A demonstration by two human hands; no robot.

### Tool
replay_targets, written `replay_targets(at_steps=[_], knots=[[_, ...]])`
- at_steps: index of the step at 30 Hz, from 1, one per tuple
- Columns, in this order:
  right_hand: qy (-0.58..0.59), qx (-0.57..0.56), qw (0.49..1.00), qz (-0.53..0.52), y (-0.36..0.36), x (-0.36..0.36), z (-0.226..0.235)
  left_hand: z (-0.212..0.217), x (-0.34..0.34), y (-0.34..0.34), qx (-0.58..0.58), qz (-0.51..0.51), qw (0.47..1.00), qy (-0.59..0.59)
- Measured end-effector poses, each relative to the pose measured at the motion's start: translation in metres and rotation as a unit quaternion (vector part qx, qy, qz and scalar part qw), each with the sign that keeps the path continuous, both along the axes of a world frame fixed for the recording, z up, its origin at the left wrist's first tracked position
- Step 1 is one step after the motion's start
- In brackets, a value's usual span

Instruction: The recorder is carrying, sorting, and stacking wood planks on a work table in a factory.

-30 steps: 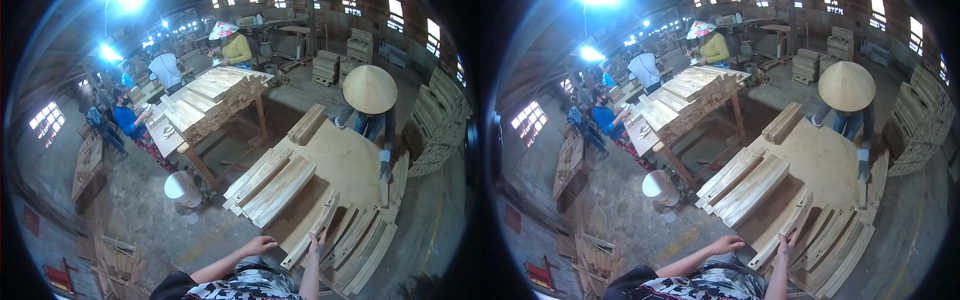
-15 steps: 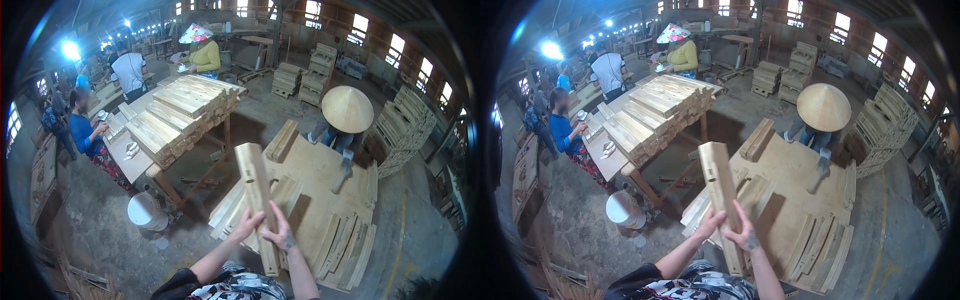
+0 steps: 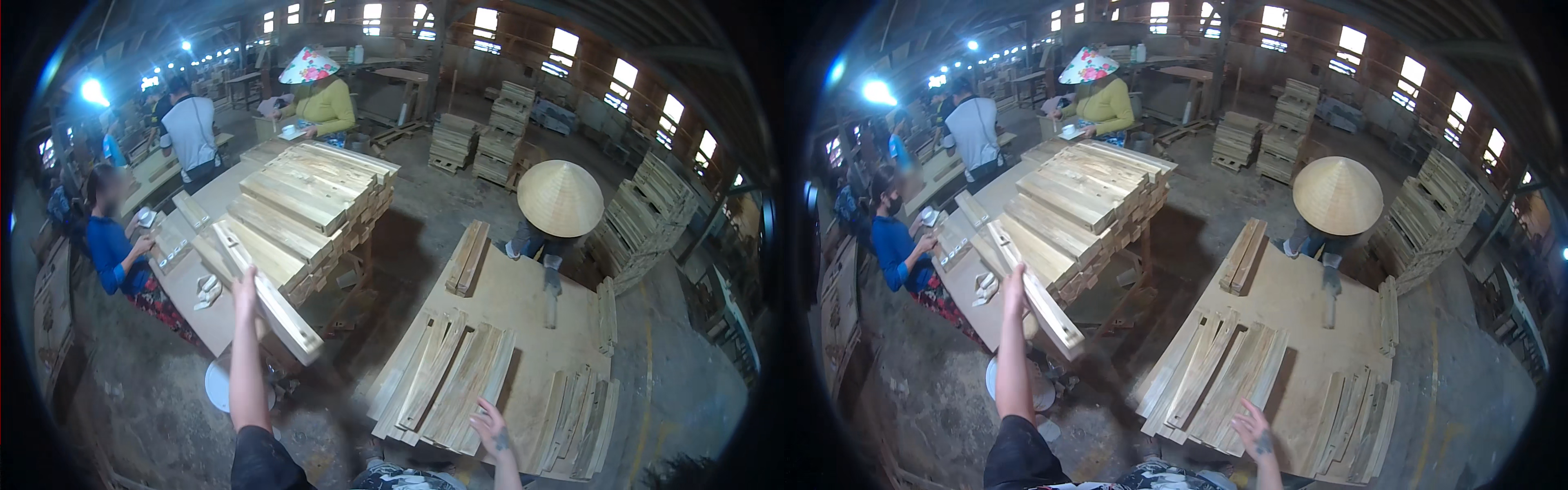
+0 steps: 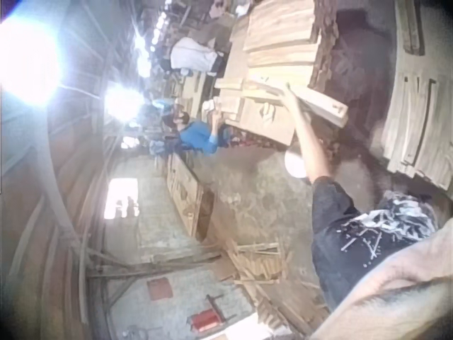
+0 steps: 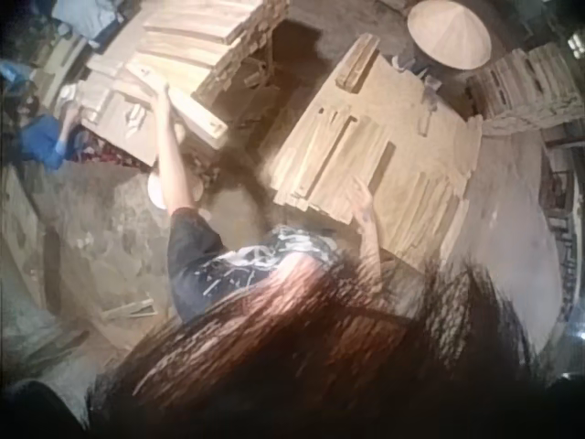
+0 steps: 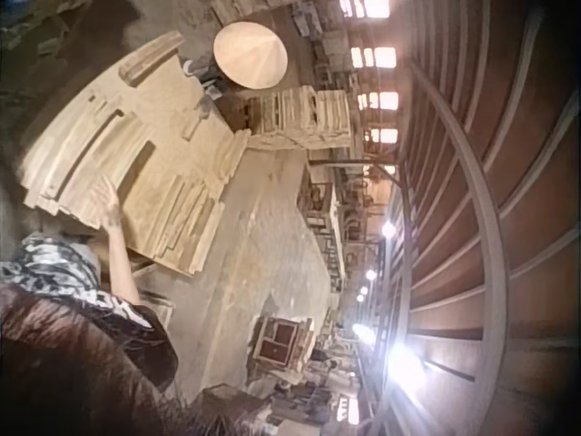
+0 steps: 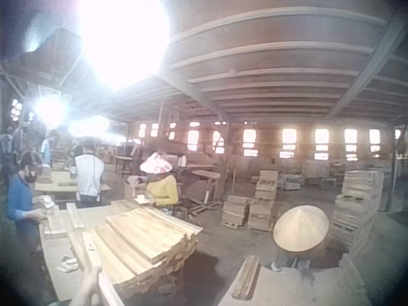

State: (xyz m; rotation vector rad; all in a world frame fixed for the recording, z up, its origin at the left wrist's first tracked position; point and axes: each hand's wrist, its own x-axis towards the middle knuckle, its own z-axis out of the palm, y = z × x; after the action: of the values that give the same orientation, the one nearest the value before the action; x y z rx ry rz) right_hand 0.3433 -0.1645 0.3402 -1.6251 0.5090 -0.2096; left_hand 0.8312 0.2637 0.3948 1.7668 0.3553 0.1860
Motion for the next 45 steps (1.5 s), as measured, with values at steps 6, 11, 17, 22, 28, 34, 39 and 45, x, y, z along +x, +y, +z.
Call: replay_targets(at_steps=[6,11,17,22,28,34,39,45], knots=[[0.033,-0.027,0.990,-0.137,-0.020,-0.057,-0.010,0.047,0.061,-0.005,0.318,0.060,0.940,0.112],[0.032,-0.050,0.970,-0.237,-0.001,-0.066,-0.011,0.007,0.003,-0.061,0.284,-0.053,0.952,-0.101],[0.058,-0.035,0.967,-0.247,0.016,-0.067,-0.014,-0.029,-0.034,-0.092,0.434,-0.069,0.885,-0.151],[0.073,-0.057,0.965,-0.245,0.026,-0.052,-0.015,-0.024,-0.011,-0.104,0.459,-0.063,0.876,-0.133],[0.139,-0.079,0.969,-0.186,0.044,-0.057,-0.008,-0.036,0.007,-0.087,0.490,-0.034,0.859,-0.144],[0.106,0.059,0.947,-0.296,0.046,-0.081,-0.009,-0.042,0.029,-0.082,0.509,-0.027,0.850,-0.134],[0.134,-0.056,0.949,-0.281,0.041,-0.095,-0.021,-0.019,0.013,-0.092,0.562,0.061,0.744,-0.356],[0.126,-0.025,0.945,-0.301,0.030,-0.120,-0.038,-0.028,-0.114,-0.227,0.335,-0.237,0.836,-0.365]])
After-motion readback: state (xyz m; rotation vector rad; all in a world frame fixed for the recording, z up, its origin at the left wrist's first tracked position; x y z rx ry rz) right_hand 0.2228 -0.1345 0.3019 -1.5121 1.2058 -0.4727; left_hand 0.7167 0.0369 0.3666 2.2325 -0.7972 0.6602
